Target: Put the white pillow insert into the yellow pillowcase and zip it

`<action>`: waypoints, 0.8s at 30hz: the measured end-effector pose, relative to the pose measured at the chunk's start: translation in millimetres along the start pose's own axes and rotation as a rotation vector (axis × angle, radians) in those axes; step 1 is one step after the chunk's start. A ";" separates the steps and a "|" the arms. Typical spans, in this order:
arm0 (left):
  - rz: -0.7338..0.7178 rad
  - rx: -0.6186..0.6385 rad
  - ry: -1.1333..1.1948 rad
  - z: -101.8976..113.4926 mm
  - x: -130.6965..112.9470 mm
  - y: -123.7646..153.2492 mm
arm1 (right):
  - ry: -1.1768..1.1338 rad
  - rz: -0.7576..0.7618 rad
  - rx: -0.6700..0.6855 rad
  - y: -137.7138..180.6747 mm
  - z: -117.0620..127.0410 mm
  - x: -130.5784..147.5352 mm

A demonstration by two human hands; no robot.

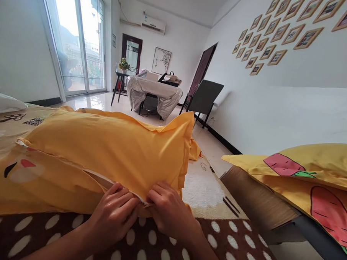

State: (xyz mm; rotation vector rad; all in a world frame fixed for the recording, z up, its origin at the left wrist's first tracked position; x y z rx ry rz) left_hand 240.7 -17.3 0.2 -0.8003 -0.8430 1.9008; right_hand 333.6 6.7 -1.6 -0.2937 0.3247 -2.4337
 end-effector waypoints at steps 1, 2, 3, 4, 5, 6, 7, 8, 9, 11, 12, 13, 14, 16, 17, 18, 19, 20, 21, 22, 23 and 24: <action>0.007 0.001 0.006 0.3 0.7 -0.1 | 0.000 0.006 0.009 -0.4 -0.9 0.6; 0.011 0.000 0.014 0.5 1.3 -0.1 | 0.011 0.013 0.018 -0.8 -2.4 1.2; 0.013 0.000 0.024 0.5 1.5 0.1 | 0.031 0.017 0.026 -1.2 -4.4 1.8; 0.015 0.004 0.036 -0.1 1.8 0.3 | 0.062 0.021 0.031 -1.7 -6.6 2.2; 0.024 0.008 0.047 -0.6 2.6 0.5 | 0.099 0.024 0.031 -2.2 -8.8 2.4; 0.037 0.010 0.057 -1.0 3.7 0.6 | 0.136 0.027 0.028 -2.7 -10.8 2.6; 0.057 0.016 0.067 -1.4 5.5 0.5 | 0.171 0.031 0.019 -3.2 -12.3 2.8; 0.081 0.024 0.075 -1.6 7.9 0.2 | 0.200 0.036 0.010 -3.7 -13.4 3.1; 0.109 0.035 0.083 -1.7 10.6 -0.2 | 0.221 0.043 0.001 -4.1 -14.0 3.7; 0.158 0.063 0.088 -0.6 15.9 -1.2 | 0.234 0.066 -0.021 -4.9 -13.2 6.1; 0.176 0.078 0.083 0.6 18.2 -1.9 | 0.224 0.079 -0.031 -5.2 -12.2 7.6; 0.193 0.091 0.073 2.5 20.5 -2.5 | 0.210 0.091 -0.038 -5.6 -11.3 9.1; 0.207 0.107 0.062 4.6 22.7 -3.0 | 0.196 0.100 -0.045 -6.0 -10.4 10.3; 0.243 0.155 0.048 7.9 27.6 -3.4 | 0.193 0.095 -0.074 -6.8 -8.6 11.0; 0.263 0.190 0.047 8.6 30.2 -3.1 | 0.206 0.089 -0.091 -7.2 -8.3 11.1; 0.285 0.226 0.046 9.2 32.8 -2.5 | 0.224 0.084 -0.108 -7.5 -8.4 11.1; 0.307 0.261 0.042 9.8 35.5 -1.8 | 0.243 0.081 -0.125 -7.7 -9.0 11.2; 0.326 0.288 0.036 10.9 38.0 -1.2 | 0.258 0.081 -0.136 -7.9 -10.0 11.4; 0.340 0.308 0.028 12.3 40.1 -0.7 | 0.268 0.084 -0.143 -8.1 -11.3 11.7; 0.348 0.318 0.019 14.2 41.7 -0.7 | 0.276 0.086 -0.148 -8.2 -12.3 11.9; 0.352 0.324 0.012 16.0 42.9 -0.8 | 0.282 0.087 -0.158 -8.4 -12.6 12.0; 0.354 0.329 0.007 17.4 43.8 -0.9 | 0.287 0.088 -0.172 -8.5 -12.2 12.3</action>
Point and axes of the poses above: each hand's wrist, its own y-axis away from the middle knuckle, its own z-axis out of the back of the hand, x = y × z, the point moved 9 cm from there along -y, towards the middle knuckle, and after that the axes turned 9 degrees about y, right-handed, at the moved point
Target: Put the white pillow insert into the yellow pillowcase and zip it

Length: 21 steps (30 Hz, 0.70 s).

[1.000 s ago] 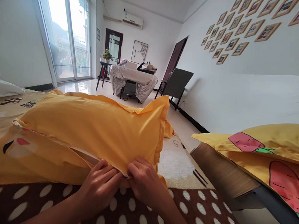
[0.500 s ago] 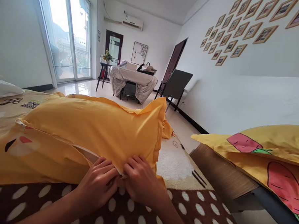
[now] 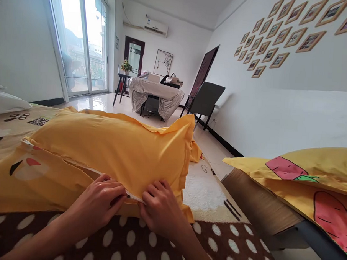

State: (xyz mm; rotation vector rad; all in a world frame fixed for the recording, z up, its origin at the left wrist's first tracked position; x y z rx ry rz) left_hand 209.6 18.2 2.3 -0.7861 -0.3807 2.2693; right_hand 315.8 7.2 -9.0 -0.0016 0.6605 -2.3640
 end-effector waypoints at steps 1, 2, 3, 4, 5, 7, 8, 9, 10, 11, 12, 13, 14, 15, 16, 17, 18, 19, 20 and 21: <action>0.002 0.005 -0.004 1.1 0.7 0.0 | 0.004 0.001 -0.017 -0.3 0.9 0.2; 0.005 0.010 -0.006 1.8 1.3 -0.1 | 0.006 0.002 -0.038 -0.6 2.3 0.5; 0.010 0.012 -0.007 2.5 2.1 -0.2 | 0.005 0.004 -0.065 -0.8 4.2 1.0; 0.016 0.011 -0.007 3.6 2.9 -0.4 | 0.001 0.005 -0.093 -0.8 6.1 1.5; 0.021 0.002 -0.007 5.4 3.5 -0.6 | -0.005 0.003 -0.122 -0.7 8.0 1.8; 0.027 -0.020 -0.008 10.6 5.0 -0.8 | -0.019 -0.005 -0.178 0.0 11.8 2.4; 0.029 -0.028 -0.015 13.5 6.1 -0.7 | -0.028 -0.009 -0.202 0.5 13.4 2.7; 0.032 -0.031 -0.030 16.6 7.5 -0.4 | -0.038 -0.013 -0.222 1.0 14.6 2.9; 0.035 -0.033 -0.051 20.1 9.4 0.0 | -0.049 -0.014 -0.236 1.5 15.4 3.3; 0.040 -0.038 -0.079 24.0 11.7 0.7 | -0.061 -0.015 -0.245 1.8 15.8 3.6; 0.049 -0.046 -0.108 28.6 14.5 1.5 | -0.072 -0.015 -0.254 2.0 16.1 3.8; 0.058 -0.055 -0.135 33.2 17.5 2.4 | -0.082 -0.018 -0.262 2.1 16.2 3.5; 0.068 -0.063 -0.153 37.5 20.5 3.3 | -0.089 -0.021 -0.271 2.1 16.2 3.1; 0.081 -0.066 -0.164 40.9 23.6 4.0 | -0.094 -0.024 -0.277 2.1 15.8 2.7; 0.093 -0.059 -0.169 43.0 26.6 4.6 | -0.097 -0.027 -0.283 2.0 15.2 2.3; 0.108 -0.048 -0.170 44.1 29.6 5.0 | -0.097 -0.032 -0.289 2.0 14.6 1.7; 0.122 -0.035 -0.170 44.4 32.2 5.2 | -0.095 -0.037 -0.294 2.0 14.0 1.2; 0.134 -0.024 -0.169 44.3 34.3 5.4 | -0.092 -0.042 -0.300 2.1 13.5 0.9; 0.145 -0.020 -0.171 44.2 36.0 5.4 | -0.088 -0.047 -0.308 2.2 13.4 0.8; 0.150 -0.021 -0.176 44.1 36.9 5.3 | -0.086 -0.052 -0.315 2.4 13.4 0.7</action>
Point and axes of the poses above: each hand's wrist, its own y-axis away from the middle knuckle, its own z-axis out of the back of the hand, x = y × z, the point moved 9 cm from there along -y, towards the middle knuckle, and after that the axes turned 9 degrees about y, right-handed, at the moved point
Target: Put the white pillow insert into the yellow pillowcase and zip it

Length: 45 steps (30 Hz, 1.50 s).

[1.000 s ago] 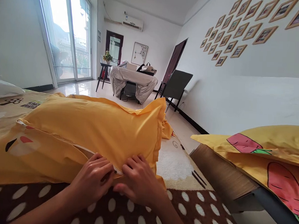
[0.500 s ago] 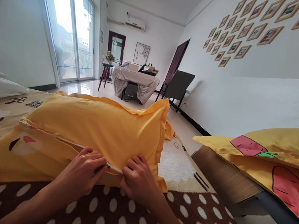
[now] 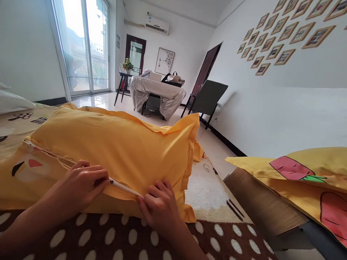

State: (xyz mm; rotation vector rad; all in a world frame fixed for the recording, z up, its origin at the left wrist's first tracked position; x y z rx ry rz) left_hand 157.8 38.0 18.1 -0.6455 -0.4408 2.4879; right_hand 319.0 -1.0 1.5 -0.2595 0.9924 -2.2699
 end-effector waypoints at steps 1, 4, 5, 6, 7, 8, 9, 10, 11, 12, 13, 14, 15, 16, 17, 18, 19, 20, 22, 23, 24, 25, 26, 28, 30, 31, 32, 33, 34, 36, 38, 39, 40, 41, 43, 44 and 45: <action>0.000 -0.009 -0.008 0.2 0.2 -0.3 | 0.002 -0.003 -0.006 0.0 0.3 0.1; -0.014 -0.088 -0.054 5.4 -0.3 -1.0 | 0.003 0.007 -0.010 -0.3 0.9 2.1; -0.023 -0.118 -0.066 7.8 0.0 -1.1 | 0.003 0.010 -0.009 -0.5 1.2 2.6; -0.032 -0.141 -0.071 9.9 1.0 -1.3 | 0.003 0.013 -0.006 -0.6 1.3 2.8; -0.041 -0.156 -0.071 11.7 3.0 -1.5 | 0.002 0.012 -0.001 -0.8 1.4 2.7; -0.045 -0.161 -0.069 12.9 6.2 -1.9 | 0.001 0.009 0.005 -0.8 1.1 2.1; -0.041 -0.163 -0.068 14.1 10.7 -2.3 | -0.001 0.002 0.012 -0.9 0.8 1.3; -0.030 -0.172 -0.073 16.2 16.2 -2.6 | -0.003 -0.004 0.017 -0.9 0.4 0.3; -0.013 -0.186 -0.084 18.8 22.4 -2.8 | -0.005 -0.010 0.021 -0.9 0.1 -0.6; 0.007 -0.201 -0.095 21.5 28.7 -3.0 | -0.007 -0.014 0.022 -0.8 -0.2 -1.3; 0.026 -0.211 -0.105 23.7 34.5 -3.3 | -0.009 -0.018 0.018 -0.9 0.0 -1.9; 0.047 -0.211 -0.110 25.0 39.8 -3.9 | -0.012 -0.021 0.012 -0.9 0.3 -2.2; 0.067 -0.203 -0.110 25.3 44.4 -4.9 | -0.015 -0.021 0.005 -1.1 0.7 -2.3; 0.087 -0.184 -0.104 24.5 48.2 -6.2 | -0.019 -0.023 0.001 -1.3 0.9 -2.2; 0.104 -0.162 -0.095 23.1 51.0 -7.9 | -0.022 -0.024 -0.003 -1.6 1.2 -2.1; 0.119 -0.146 -0.089 21.9 53.1 -9.6 | -0.025 -0.024 -0.008 -1.9 1.6 -1.9; 0.127 -0.136 -0.086 20.9 54.1 -11.5 | -0.026 -0.023 -0.011 -2.1 1.9 -1.6; 0.128 -0.131 -0.085 19.9 54.5 -13.5 | -0.024 -0.023 -0.014 -2.3 2.0 -1.5; 0.120 -0.130 -0.077 17.6 55.0 -17.7 | -0.010 -0.025 -0.026 -2.3 2.2 -2.2; 0.116 -0.135 -0.066 16.5 55.9 -19.7 | 0.000 -0.029 -0.030 -2.0 1.8 -3.3; 0.110 -0.140 -0.043 15.2 57.2 -21.5 | 0.012 -0.038 -0.031 -1.5 1.0 -5.1; 0.104 -0.148 -0.006 14.0 58.8 -23.1 | 0.024 -0.049 -0.029 -0.8 -0.1 -7.4; 0.099 -0.157 0.040 13.1 60.6 -24.5 | 0.038 -0.058 -0.019 0.0 -1.9 -9.7; 0.088 -0.168 0.135 12.3 63.4 -26.0 | 0.082 -0.059 0.027 1.6 -7.3 -13.0; 0.076 -0.166 0.199 13.0 63.0 -26.0 | 0.163 -0.043 0.109 3.6 -14.8 -14.3; 0.072 -0.165 0.214 13.9 61.6 -25.4 | 0.211 -0.034 0.153 4.9 -18.7 -14.6; 0.069 -0.163 0.222 14.9 59.4 -24.4 | 0.258 -0.033 0.194 6.4 -22.1 -15.3; 0.065 -0.168 0.229 16.0 56.6 -23.1 | 0.295 -0.038 0.225 8.0 -24.7 -16.1; 0.062 -0.181 0.233 17.3 53.4 -21.7 | 0.320 -0.050 0.244 9.7 -26.6 -17.1; 0.051 -0.252 0.218 20.8 46.7 -18.2 | 0.338 -0.092 0.247 12.8 -28.9 -20.1; 0.021 -0.375 0.162 24.7 39.5 -13.7 | 0.335 -0.142 0.212 15.6 -30.2 -24.4; -0.001 -0.441 0.126 26.2 35.7 -10.8 | 0.331 -0.163 0.180 16.6 -30.3 -26.6; -0.027 -0.502 0.093 27.0 31.9 -7.7 | 0.328 -0.183 0.141 17.5 -29.7 -29.1; -0.057 -0.556 0.069 27.6 27.8 -4.2 | 0.322 -0.199 0.096 18.0 -28.4 -31.7; -0.128 -0.630 0.052 28.4 18.4 3.2 | 0.308 -0.226 0.007 18.3 -24.2 -37.1; -0.168 -0.654 0.058 29.3 12.6 7.4 | 0.302 -0.239 -0.032 18.2 -21.6 -40.2; -0.209 -0.673 0.071 30.4 5.8 11.8 | 0.297 -0.248 -0.066 18.0 -18.5 -43.5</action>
Point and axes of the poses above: each hand's wrist, its own y-axis away from the middle knuckle, its own z-axis out of the back of the hand, x = y × z, the point moved 9 cm from there along -y, towards the middle knuckle, and after that the axes turned 9 degrees about y, right-handed, at the moved point
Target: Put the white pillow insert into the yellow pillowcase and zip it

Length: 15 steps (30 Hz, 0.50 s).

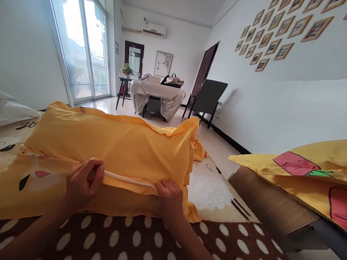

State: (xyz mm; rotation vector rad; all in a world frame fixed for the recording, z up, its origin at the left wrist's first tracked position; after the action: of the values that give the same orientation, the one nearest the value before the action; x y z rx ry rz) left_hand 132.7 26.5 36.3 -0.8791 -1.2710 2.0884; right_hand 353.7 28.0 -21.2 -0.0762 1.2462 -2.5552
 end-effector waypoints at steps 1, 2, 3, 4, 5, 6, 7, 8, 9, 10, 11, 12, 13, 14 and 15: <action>-0.036 -0.018 0.028 2.7 -8.7 1.5 | -0.006 -0.009 -0.030 -1.4 2.3 -4.1; -0.075 -0.031 0.061 4.6 -18.4 3.3 | -0.007 -0.018 -0.058 -2.9 4.8 -9.1; -0.123 -0.032 0.100 4.4 -29.3 5.6 | -0.003 -0.023 -0.087 -4.3 7.6 -14.7; -0.177 -0.026 0.142 2.5 -40.5 8.6 | 0.007 -0.023 -0.120 -5.6 10.8 -21.1; -0.237 -0.021 0.187 -0.9 -51.4 12.7 | 0.027 -0.020 -0.155 -6.8 14.4 -28.3; -0.298 -0.033 0.234 -4.2 -61.1 17.7 | 0.058 -0.014 -0.183 -7.9 17.5 -36.2; -0.348 -0.051 0.275 -8.2 -68.4 23.2 | 0.097 -0.006 -0.188 -9.2 18.8 -44.6; -0.375 -0.060 0.303 -13.9 -72.5 28.4 | 0.140 -0.002 -0.158 -11.0 17.5 -53.7; -0.385 -0.058 0.319 -20.7 -74.5 33.0 | 0.177 0.003 -0.076 -13.0 12.4 -62.7; -0.381 -0.033 0.326 -28.9 -75.0 36.7 | 0.205 0.006 0.054 -14.0 3.7 -71.3; -0.372 0.018 0.324 -38.1 -75.4 39.6 | 0.220 0.009 0.209 -12.8 -6.0 -78.1; -0.355 0.079 0.313 -46.5 -75.4 41.7 | 0.223 0.012 0.361 -9.4 -14.2 -81.9; -0.340 0.130 0.304 -52.3 -75.7 43.2 | 0.216 0.018 0.476 -5.5 -17.9 -81.1; -0.324 0.159 0.298 -54.7 -76.2 43.7 | 0.203 0.032 0.536 -3.0 -16.3 -75.1; -0.308 0.173 0.293 -54.6 -77.1 43.5 | 0.183 0.050 0.536 -3.1 -9.9 -64.1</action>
State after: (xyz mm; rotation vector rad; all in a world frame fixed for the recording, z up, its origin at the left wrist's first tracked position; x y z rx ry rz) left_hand 219.0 -16.8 -2.4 -0.8179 -0.9859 1.7257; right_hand 412.4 55.8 -19.7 0.3032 0.5667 -2.8041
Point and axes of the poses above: each hand's wrist, its own y-axis away from the middle knuckle, its own z-axis out of the back of the hand, x = y × z, the point moved 9 cm from there along -y, towards the middle knuckle, and after that the axes turned 9 degrees about y, right-handed, at the moved point
